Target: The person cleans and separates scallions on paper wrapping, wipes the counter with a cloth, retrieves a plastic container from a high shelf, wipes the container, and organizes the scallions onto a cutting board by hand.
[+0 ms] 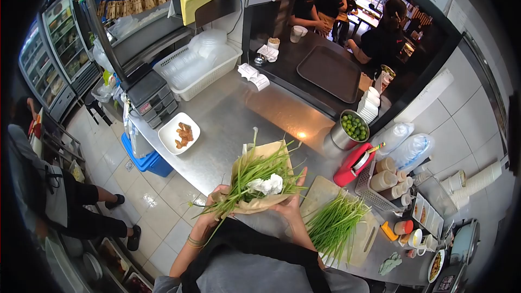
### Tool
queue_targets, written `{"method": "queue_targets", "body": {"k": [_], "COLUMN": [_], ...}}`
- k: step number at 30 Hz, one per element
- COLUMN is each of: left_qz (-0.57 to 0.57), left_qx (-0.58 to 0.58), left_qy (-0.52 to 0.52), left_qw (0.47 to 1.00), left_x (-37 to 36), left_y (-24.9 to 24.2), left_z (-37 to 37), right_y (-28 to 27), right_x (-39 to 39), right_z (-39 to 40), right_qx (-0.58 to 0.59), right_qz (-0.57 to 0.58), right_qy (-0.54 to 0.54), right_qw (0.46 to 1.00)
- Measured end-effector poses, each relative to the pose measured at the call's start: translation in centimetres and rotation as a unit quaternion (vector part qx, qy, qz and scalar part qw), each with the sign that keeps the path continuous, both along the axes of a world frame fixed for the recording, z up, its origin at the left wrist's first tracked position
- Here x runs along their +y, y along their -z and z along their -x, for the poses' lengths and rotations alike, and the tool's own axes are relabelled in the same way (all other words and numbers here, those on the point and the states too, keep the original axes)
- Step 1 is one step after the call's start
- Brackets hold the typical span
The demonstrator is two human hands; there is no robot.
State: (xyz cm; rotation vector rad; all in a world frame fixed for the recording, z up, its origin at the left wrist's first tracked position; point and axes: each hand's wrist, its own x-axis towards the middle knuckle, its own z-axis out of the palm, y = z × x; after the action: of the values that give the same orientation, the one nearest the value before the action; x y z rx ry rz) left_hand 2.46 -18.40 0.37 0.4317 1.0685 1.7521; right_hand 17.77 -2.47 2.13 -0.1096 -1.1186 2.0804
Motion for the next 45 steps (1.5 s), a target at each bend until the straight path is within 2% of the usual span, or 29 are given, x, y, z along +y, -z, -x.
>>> {"method": "queue_targets", "body": {"k": [2, 4, 7, 10, 13, 15, 16, 19, 20, 22, 23, 25, 27, 28, 29, 30, 31, 32, 33, 35, 36, 37, 38, 39, 41, 43, 44, 45], "left_qz": [-0.01, -0.014, -0.005, 0.009, 0.057, 0.088, 0.078, 0.045, 0.067, 0.104, 0.086, 0.047, 0.056, 0.078, 0.075, 0.057, 0.06, 0.069, 0.031, -0.028, -0.052, -0.07, -0.087, -0.049, 0.034, -0.036, -0.01, 0.019], "left_qx": [-0.023, 0.01, 0.04, 0.05, 0.075, 0.104, 0.075, 0.101, 0.12, 0.162, 0.19, 0.256, 0.202, 0.213, 0.196, 0.256, 0.399, 0.433, 0.389, 0.267, 0.246, 0.227, 0.203, 0.19, 0.164, 0.232, 0.236, 0.245], "left_qy": [0.006, 0.018, 0.027, 0.026, 0.016, -0.002, -0.023, -0.05, -0.053, -0.057, -0.053, -0.065, -0.096, -0.14, -0.106, -0.114, -0.154, -0.14, -0.105, 0.012, 0.035, 0.059, 0.09, 0.06, 0.048, 0.089, 0.088, 0.071], "left_qw": [1.0, 1.0, 0.999, 0.998, 0.995, 0.991, 0.994, 0.993, 0.989, 0.98, 0.977, 0.963, 0.973, 0.964, 0.972, 0.958, 0.902, 0.888, 0.915, 0.963, 0.967, 0.97, 0.971, 0.979, 0.985, 0.968, 0.968, 0.967], "left_x": [0.1, 0.2, 0.4, 0.8, 1.7, 2.6, 3.1, 4.5, 4.9, 5.8, 5.9, 6.1, 6.1, 5.8, 5.8, 5.7, 6.1, 6.1, 6.4, 5.5, 5.3, 4.5, 3.6, 2.0, -1.1, -2.3, -3.4, -5.0], "left_y": [-0.2, 0.0, 0.1, 0.2, 0.4, 0.6, 0.3, 1.8, 2.0, 1.9, 3.0, 4.7, 3.5, 2.2, 4.2, 4.5, 5.7, 5.1, 7.8, 6.7, 6.7, 6.8, 6.7, 5.5, 2.1, 2.0, 1.5, -0.5], "left_z": [0.1, 0.0, 0.0, -0.1, -0.1, -0.7, -1.0, -1.2, -1.2, -0.8, -1.0, 0.1, -0.3, -1.1, -0.7, -1.0, -1.2, -1.5, -1.3, -2.7, -2.9, -2.7, -3.2, -3.4, -3.8, -2.9, -3.1, -2.3], "right_y": [0.8, 1.5, 3.2, 3.0, 1.9, 3.6, 4.0, 4.0, 3.5, 2.9, 2.9, 2.9, 1.5, 1.5, 1.7, 2.2, 2.5, 3.1, 3.9, -0.8, -3.3, -5.3, -5.4, -5.4, -1.9, -0.4, -0.6, -3.0], "right_x": [0.5, 0.8, 1.7, 1.9, 1.8, 2.5, 2.7, 2.3, 2.0, 1.3, 0.9, 0.3, -1.0, -1.5, -2.4, -2.9, -3.3, -3.3, -3.0, -4.0, -5.1, -6.5, -7.3, -8.1, -7.4, -9.3, -10.8, -12.1], "right_z": [-0.2, -0.1, -0.1, 0.2, 1.1, 2.0, 2.5, 3.7, 4.1, 4.6, 4.6, 4.3, 4.7, 4.6, 4.1, 3.2, 2.8, 2.1, 1.5, 0.5, -0.2, -0.4, -0.3, -0.4, -0.2, -2.7, -3.5, -1.9], "right_qx": [-0.035, -0.035, -0.105, -0.157, -0.216, -0.254, -0.271, -0.339, -0.3, -0.305, -0.306, -0.349, -0.372, -0.359, -0.373, -0.374, -0.363, -0.371, -0.381, -0.461, -0.501, -0.535, -0.538, -0.525, -0.437, -0.37, -0.403, -0.419], "right_qz": [0.028, 0.049, 0.066, 0.059, 0.004, -0.115, -0.173, -0.333, -0.398, -0.441, -0.462, -0.504, -0.524, -0.501, -0.517, -0.531, -0.552, -0.536, -0.568, -0.4, -0.302, -0.196, -0.193, -0.214, -0.435, -0.609, -0.561, -0.515], "right_qy": [0.002, 0.022, 0.014, 0.044, 0.097, 0.156, 0.184, 0.286, 0.321, 0.331, 0.335, 0.325, 0.287, 0.247, 0.259, 0.245, 0.241, 0.195, 0.194, 0.118, 0.076, 0.031, 0.029, -0.014, 0.01, 0.065, 0.038, 0.004], "right_qw": [0.999, 0.998, 0.992, 0.985, 0.971, 0.948, 0.929, 0.832, 0.805, 0.777, 0.762, 0.72, 0.71, 0.748, 0.725, 0.72, 0.711, 0.733, 0.703, 0.783, 0.807, 0.821, 0.82, 0.824, 0.787, 0.698, 0.722, 0.748]}}
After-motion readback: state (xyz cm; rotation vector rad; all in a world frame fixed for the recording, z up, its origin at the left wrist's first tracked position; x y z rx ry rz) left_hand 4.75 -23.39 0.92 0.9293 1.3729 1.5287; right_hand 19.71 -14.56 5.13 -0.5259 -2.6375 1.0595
